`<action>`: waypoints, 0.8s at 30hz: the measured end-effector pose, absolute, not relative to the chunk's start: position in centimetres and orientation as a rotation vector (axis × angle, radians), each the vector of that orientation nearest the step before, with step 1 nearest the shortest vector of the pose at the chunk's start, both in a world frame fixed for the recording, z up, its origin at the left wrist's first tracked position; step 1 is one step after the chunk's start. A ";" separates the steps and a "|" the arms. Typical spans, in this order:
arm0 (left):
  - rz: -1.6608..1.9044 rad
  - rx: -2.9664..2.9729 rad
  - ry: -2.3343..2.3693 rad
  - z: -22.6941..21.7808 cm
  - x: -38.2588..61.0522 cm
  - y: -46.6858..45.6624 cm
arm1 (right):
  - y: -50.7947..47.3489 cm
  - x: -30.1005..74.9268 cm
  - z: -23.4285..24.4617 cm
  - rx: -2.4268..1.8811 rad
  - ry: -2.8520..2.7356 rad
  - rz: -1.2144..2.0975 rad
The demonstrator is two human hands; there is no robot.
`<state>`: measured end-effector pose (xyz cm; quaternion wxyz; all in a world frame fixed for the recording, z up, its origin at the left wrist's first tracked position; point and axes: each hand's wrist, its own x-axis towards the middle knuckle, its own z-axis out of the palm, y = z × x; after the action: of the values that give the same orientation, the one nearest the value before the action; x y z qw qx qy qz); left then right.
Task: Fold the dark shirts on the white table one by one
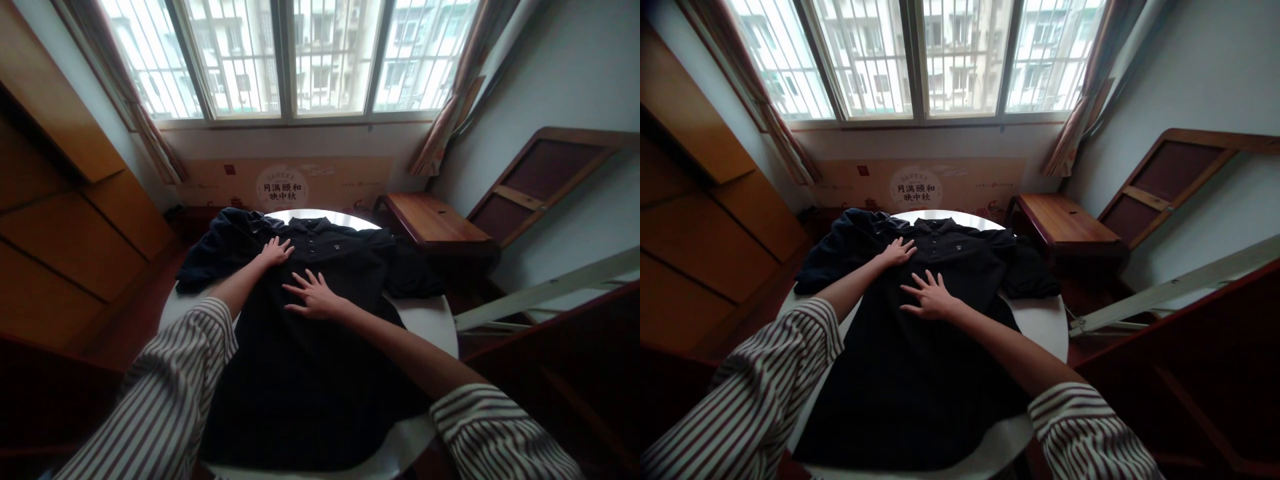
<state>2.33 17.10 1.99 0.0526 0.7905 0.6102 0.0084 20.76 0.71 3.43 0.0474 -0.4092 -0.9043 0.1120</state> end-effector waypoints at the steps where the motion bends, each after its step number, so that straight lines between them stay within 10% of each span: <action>1: -0.001 2.379 1.863 1.7 2.2 17.6 | 0.2 20.3 3.0 -1.250 -2.767 0.354; 15: 0.194 2.355 1.884 2.2 3.5 17.9 | -13.5 19.2 4.9 -0.495 -2.883 0.617; 24: 0.427 2.576 0.966 5.0 -2.6 -6.2 | -18.1 34.8 6.7 -1.126 -2.721 0.391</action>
<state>-2.57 -6.18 5.04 0.1779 0.9105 0.3414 0.1511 34.84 -18.06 6.69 0.0853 -0.3777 -0.9126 0.1313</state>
